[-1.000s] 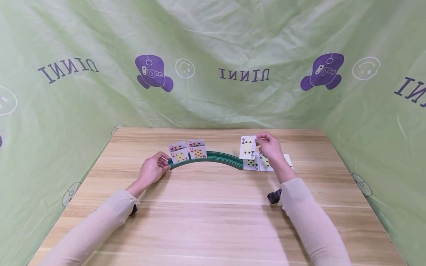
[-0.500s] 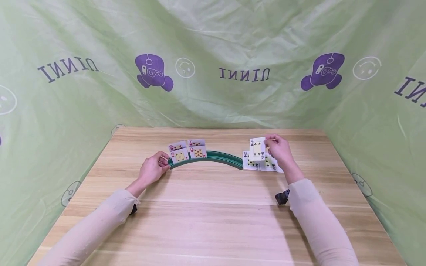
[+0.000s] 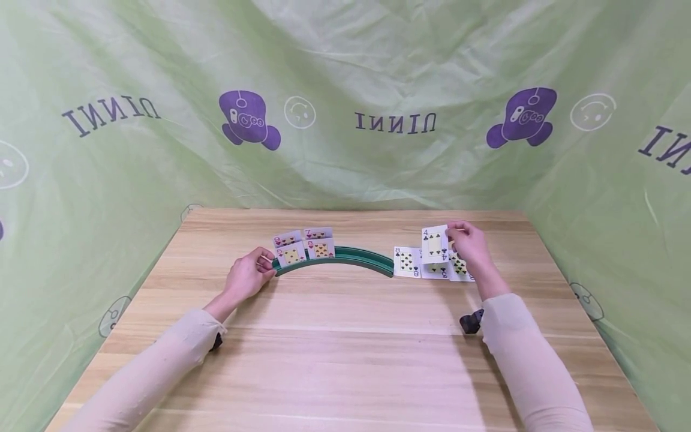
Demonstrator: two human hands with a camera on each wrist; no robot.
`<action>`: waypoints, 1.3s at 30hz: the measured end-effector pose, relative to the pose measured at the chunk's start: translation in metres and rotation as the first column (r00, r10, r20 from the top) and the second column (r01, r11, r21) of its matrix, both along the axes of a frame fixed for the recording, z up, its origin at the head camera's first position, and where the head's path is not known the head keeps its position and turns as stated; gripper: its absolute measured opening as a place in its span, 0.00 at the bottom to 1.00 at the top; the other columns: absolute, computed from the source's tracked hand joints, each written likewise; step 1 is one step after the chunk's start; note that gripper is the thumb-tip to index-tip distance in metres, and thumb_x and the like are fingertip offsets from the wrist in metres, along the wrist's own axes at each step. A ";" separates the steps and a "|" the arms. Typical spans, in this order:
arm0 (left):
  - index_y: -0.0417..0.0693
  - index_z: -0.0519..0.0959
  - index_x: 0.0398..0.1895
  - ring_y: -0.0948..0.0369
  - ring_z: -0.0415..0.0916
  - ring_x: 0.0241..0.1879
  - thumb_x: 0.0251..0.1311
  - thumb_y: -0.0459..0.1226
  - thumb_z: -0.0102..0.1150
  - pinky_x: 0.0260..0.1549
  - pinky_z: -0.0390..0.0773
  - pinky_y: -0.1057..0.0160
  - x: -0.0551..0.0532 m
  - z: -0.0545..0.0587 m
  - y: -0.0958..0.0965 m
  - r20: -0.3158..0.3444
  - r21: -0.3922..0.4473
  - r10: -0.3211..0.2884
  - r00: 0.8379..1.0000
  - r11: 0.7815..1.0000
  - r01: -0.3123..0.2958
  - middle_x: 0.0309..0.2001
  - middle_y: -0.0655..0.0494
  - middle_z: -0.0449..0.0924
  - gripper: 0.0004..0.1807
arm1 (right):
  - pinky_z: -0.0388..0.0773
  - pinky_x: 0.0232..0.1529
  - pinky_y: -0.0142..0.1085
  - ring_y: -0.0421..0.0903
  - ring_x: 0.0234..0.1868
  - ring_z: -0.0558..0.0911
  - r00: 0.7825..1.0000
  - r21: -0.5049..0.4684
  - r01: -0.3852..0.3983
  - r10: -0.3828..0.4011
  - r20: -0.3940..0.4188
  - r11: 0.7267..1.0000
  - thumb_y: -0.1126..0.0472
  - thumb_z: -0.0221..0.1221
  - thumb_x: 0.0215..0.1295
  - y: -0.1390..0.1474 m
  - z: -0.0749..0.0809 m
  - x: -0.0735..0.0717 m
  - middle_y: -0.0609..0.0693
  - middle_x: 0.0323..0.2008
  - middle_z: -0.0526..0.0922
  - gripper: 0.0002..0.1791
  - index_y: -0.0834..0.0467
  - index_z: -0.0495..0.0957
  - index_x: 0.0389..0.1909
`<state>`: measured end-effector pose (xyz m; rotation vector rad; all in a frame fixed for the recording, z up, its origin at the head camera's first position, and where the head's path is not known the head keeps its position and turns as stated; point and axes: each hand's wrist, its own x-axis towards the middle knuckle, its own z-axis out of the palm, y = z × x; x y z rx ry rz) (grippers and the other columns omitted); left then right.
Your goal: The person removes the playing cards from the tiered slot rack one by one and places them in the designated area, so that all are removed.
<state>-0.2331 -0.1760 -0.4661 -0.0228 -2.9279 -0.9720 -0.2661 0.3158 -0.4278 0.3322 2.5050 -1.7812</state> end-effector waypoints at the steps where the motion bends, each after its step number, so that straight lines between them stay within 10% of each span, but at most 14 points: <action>1: 0.53 0.78 0.46 0.59 0.84 0.37 0.55 0.35 0.71 0.38 0.76 0.56 0.000 0.000 0.000 0.000 0.000 0.000 1.000 1.000 0.000 0.40 0.55 0.87 0.16 | 0.70 0.29 0.28 0.33 0.27 0.72 1.000 -0.002 0.002 -0.002 -0.002 1.000 0.55 0.50 0.75 0.002 0.000 0.000 0.45 0.39 0.75 0.16 0.59 0.70 0.57; 39: 0.53 0.78 0.46 0.59 0.83 0.38 0.55 0.36 0.70 0.38 0.74 0.58 -0.001 0.001 -0.001 0.010 -0.009 -0.004 1.000 1.000 0.004 0.40 0.57 0.87 0.16 | 0.74 0.40 0.33 0.36 0.37 0.73 0.988 0.091 0.066 -0.078 0.133 0.994 0.47 0.47 0.76 0.065 -0.005 0.013 0.42 0.43 0.73 0.16 0.48 0.70 0.57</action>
